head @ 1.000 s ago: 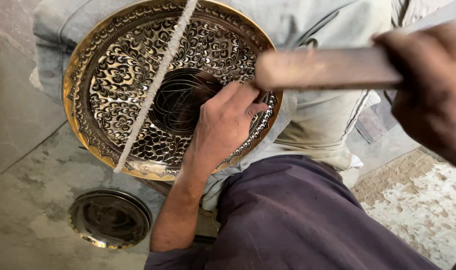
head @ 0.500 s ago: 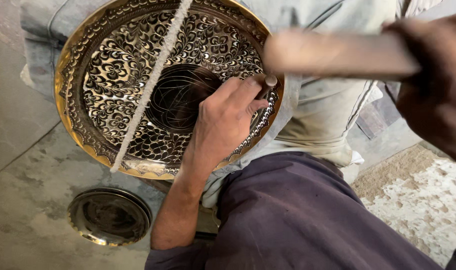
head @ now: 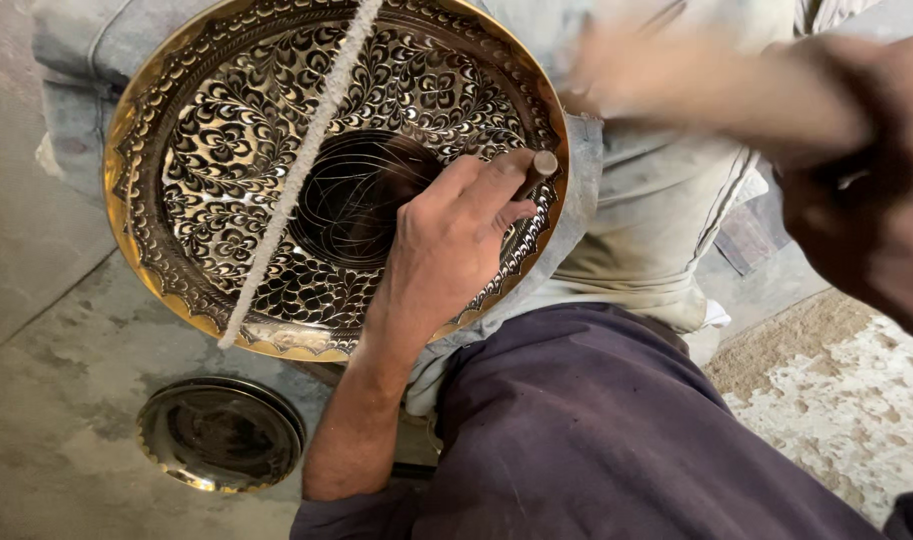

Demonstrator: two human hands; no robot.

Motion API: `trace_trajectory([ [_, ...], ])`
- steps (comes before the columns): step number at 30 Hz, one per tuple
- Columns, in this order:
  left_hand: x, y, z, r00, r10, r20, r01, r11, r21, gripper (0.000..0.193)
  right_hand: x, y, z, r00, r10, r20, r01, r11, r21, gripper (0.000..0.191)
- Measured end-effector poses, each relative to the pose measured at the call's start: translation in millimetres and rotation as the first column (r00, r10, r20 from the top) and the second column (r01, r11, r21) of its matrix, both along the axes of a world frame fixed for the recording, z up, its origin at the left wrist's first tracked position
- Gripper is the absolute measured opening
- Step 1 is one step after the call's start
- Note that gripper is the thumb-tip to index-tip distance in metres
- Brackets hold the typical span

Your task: The person sits on the floor with a decorative brass tray on their lap, holds a small punch against the tray's darkened center with one hand, and strikes the punch with a wooden mallet held in the other hand, repositioning the punch repeatedly to chase line patterns into the metal.

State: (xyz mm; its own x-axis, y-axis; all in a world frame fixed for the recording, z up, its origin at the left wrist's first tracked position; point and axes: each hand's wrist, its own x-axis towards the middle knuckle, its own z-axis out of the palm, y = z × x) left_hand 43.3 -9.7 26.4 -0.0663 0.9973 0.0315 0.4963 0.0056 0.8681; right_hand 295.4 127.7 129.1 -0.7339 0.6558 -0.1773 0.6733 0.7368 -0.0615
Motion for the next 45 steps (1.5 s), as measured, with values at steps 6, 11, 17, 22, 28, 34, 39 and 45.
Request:
trace_trajectory([
  [6, -1, -1, 5, 1.0, 0.018, 0.022, -0.019, 1.0, 0.006, 0.04, -4, -2, -7, 0.895, -0.254, -0.367, 0.134, 0.937, -0.323, 0.034],
  [11, -3, -2, 5, 0.999, 0.002, 0.039, -0.002, 1.0, -0.008, 0.042, -6, -6, -6, 0.988, -0.085, -0.13, 0.065, 0.986, -0.151, 0.042],
  [17, -6, -2, 7, 0.999, -0.001, 0.038, 0.002, 1.0, -0.016, 0.044, -4, -7, 10, 0.976, -0.125, -0.178, 0.104, 0.987, -0.121, 0.055],
  [22, -6, -4, 10, 0.998, 0.005, 0.07, -0.004, 1.0, -0.014, 0.041, -15, -7, 7, 0.905, -0.229, 0.357, 0.295, 0.945, -0.141, 0.037],
  [28, -10, -4, 15, 1.0, -0.017, -0.017, 0.016, 0.999, -0.03, 0.03, -11, -11, 16, 0.992, -0.014, 0.125, 0.009, 0.999, 0.038, 0.062],
  [34, -10, -3, 17, 1.0, -0.004, 0.009, 0.004, 1.0, -0.022, 0.032, -15, -7, 19, 0.864, -0.472, -0.173, 0.377, 0.836, -0.399, 0.048],
  [39, -6, -11, 20, 0.985, 0.144, 0.091, -0.147, 0.989, 0.02, 0.023, -26, -4, 24, 0.998, 0.003, 0.069, -0.012, 0.991, 0.13, 0.046],
  [45, -2, -22, 19, 0.944, 0.288, 0.161, -0.304, 0.949, 0.083, 0.017, -19, 0, 17, 0.978, -0.077, -0.192, 0.07, 0.997, -0.044, 0.04],
])
